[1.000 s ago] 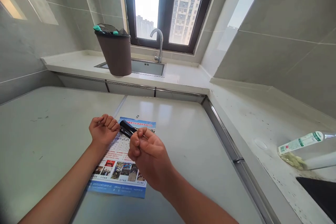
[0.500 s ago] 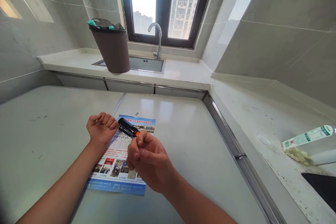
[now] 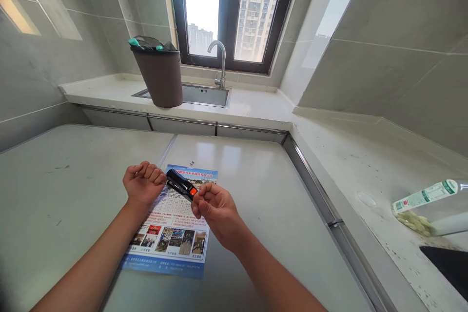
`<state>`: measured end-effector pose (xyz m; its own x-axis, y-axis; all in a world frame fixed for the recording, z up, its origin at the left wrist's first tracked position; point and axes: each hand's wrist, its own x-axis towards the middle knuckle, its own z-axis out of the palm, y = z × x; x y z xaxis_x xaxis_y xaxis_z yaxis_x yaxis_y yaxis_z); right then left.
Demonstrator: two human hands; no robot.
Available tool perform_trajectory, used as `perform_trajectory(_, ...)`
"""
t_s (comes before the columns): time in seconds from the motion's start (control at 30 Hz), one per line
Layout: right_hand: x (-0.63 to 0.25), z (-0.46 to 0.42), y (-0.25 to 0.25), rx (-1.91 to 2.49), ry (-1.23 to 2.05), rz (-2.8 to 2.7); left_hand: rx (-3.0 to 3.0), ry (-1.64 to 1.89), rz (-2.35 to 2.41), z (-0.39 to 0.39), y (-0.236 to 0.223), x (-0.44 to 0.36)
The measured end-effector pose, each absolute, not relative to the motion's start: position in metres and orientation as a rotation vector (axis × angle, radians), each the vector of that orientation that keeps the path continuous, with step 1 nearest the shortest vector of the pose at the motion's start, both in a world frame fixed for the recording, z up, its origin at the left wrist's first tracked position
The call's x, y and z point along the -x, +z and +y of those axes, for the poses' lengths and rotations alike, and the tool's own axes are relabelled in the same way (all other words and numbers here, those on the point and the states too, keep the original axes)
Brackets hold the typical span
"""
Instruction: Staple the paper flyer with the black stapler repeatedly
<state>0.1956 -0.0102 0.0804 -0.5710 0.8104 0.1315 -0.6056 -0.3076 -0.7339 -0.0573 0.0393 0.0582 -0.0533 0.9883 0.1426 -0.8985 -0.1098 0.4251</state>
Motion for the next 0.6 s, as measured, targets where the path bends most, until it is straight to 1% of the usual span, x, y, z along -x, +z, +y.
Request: perform_trajectory(0.6,-0.1938,-0.0147,0.0773,0.354,1.964,-1.019,-0.458,1.642,0.267,0.0400,0.0558,0.0579)
